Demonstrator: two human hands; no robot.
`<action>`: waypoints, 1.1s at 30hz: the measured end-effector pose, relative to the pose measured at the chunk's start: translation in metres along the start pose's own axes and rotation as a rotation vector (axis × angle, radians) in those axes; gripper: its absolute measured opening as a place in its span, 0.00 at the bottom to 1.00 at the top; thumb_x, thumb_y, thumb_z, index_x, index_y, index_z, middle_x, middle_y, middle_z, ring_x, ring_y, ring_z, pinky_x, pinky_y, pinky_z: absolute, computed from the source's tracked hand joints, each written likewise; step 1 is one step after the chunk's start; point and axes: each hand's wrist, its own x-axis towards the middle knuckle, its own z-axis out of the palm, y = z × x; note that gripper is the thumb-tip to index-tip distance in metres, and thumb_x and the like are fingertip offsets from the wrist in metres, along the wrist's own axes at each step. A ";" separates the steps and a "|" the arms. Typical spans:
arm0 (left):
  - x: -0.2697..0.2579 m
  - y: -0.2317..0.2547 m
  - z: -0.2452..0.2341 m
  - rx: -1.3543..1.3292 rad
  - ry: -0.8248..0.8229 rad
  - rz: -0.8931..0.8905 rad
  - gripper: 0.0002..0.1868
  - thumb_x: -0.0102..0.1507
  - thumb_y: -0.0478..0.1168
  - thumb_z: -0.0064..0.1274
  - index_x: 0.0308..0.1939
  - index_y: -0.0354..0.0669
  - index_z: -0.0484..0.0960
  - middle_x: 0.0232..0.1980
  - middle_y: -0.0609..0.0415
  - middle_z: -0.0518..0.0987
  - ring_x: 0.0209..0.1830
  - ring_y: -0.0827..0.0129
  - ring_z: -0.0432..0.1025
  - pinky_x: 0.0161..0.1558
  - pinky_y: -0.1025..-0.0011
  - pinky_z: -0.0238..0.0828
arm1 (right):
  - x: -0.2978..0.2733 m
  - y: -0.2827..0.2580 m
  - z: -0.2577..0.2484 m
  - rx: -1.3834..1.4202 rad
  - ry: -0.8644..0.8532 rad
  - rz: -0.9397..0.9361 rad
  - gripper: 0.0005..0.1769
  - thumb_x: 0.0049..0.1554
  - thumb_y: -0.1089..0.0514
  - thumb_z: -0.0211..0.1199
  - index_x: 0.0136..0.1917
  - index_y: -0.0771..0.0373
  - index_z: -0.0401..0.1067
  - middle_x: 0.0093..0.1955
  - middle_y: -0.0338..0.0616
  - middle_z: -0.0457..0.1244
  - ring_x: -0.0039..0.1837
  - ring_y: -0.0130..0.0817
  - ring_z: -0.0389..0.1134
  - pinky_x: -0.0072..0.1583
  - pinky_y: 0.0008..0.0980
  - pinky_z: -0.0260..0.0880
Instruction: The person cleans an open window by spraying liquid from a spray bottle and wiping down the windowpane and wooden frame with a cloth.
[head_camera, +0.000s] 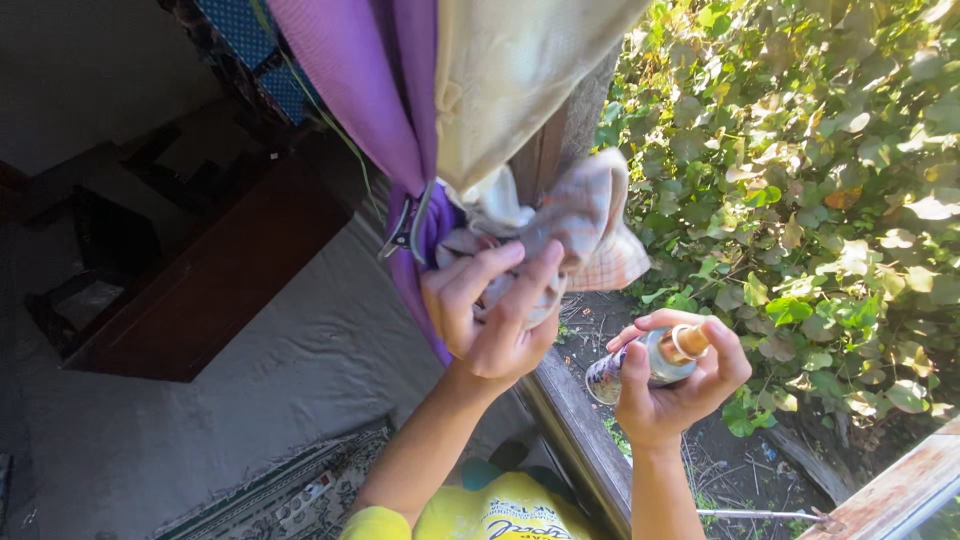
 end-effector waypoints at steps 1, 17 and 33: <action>0.007 0.000 0.000 0.002 0.004 0.003 0.20 0.63 0.30 0.68 0.57 0.49 0.83 0.57 0.58 0.73 0.52 0.63 0.67 0.54 0.64 0.69 | 0.001 0.001 -0.001 -0.032 -0.038 -0.022 0.33 0.67 0.62 0.61 0.77 0.48 0.46 0.52 0.56 0.64 0.40 0.34 0.69 0.45 0.31 0.75; -0.023 -0.005 0.001 0.108 -0.009 -0.025 0.14 0.61 0.34 0.66 0.50 0.50 0.87 0.50 0.64 0.78 0.44 0.66 0.69 0.50 0.65 0.65 | -0.005 0.020 -0.006 0.047 -0.100 -0.006 0.35 0.64 0.67 0.60 0.77 0.50 0.48 0.54 0.54 0.63 0.42 0.32 0.68 0.46 0.30 0.74; -0.019 0.005 0.000 0.092 -0.083 -0.081 0.16 0.62 0.34 0.64 0.52 0.54 0.86 0.51 0.67 0.79 0.45 0.66 0.70 0.50 0.64 0.66 | -0.009 0.022 -0.016 0.042 -0.104 0.053 0.36 0.64 0.66 0.61 0.78 0.52 0.48 0.54 0.55 0.63 0.45 0.34 0.68 0.48 0.33 0.74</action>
